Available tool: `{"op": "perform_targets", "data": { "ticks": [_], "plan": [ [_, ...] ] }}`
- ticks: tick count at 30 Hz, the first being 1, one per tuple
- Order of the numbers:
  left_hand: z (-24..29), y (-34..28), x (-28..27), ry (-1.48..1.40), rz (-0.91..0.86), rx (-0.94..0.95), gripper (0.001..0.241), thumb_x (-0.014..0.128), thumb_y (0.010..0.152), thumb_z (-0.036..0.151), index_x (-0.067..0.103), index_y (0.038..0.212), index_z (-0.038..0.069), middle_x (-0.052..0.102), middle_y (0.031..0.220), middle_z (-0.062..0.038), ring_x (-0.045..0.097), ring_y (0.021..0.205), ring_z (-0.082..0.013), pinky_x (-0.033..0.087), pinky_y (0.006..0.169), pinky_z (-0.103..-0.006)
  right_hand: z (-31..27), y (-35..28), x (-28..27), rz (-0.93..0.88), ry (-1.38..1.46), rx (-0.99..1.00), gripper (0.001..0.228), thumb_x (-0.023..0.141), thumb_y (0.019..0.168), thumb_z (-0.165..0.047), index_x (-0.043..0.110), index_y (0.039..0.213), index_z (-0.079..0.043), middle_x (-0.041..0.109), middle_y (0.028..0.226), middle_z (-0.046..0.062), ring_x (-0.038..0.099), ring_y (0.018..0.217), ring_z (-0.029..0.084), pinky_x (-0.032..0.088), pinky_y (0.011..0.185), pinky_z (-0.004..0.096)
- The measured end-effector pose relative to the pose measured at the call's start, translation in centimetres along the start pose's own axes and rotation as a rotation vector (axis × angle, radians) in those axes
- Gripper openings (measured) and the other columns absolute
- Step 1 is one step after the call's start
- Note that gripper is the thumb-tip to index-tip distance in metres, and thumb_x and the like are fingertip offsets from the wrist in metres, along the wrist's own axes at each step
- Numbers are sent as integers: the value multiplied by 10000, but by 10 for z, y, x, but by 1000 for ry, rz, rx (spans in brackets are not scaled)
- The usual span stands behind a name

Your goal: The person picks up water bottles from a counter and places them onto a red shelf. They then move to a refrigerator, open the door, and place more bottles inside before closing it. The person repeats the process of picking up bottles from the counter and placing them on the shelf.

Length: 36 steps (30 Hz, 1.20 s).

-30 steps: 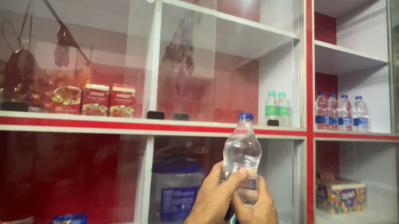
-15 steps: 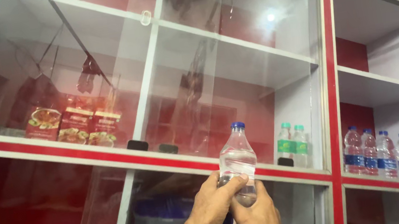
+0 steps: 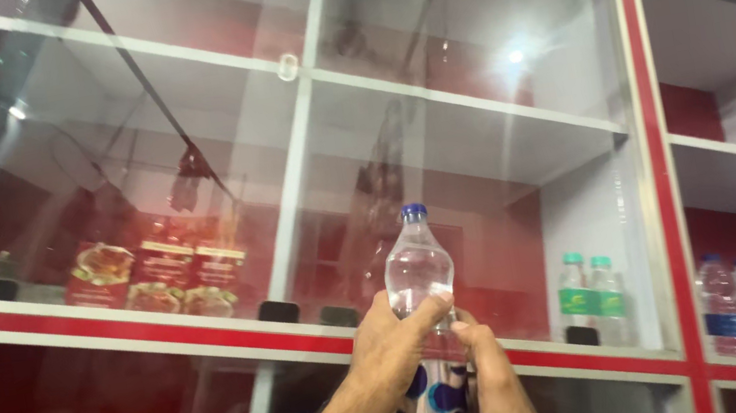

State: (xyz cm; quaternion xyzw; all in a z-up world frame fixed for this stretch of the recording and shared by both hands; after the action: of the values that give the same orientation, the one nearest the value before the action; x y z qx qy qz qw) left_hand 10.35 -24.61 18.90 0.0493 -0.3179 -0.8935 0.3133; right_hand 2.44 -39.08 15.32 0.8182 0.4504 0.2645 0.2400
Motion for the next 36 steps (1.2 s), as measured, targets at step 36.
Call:
{"op": "perform_targets", "data": {
  "ticks": [36],
  "plan": [
    [-20,59,-10,380,142,306,697,734,761,555,638,1209,30,754,1099,-166,743,1032,-248,573,909,-391,-43,31,29,417,-1577,-376,677,652,914,-348,421,1517,-146,339,1560,278,379,1420,449,396,1110,553]
  ]
}}
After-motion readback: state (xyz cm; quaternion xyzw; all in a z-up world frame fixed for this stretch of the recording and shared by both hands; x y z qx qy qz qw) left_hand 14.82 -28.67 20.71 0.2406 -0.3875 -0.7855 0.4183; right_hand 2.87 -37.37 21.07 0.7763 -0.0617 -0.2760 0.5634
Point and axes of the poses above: each hand's wrist, its own y-axis towards the middle knuckle, its own x-axis out of the palm, z = x × y, the point moved 1 cm from there along y, towards the middle knuckle
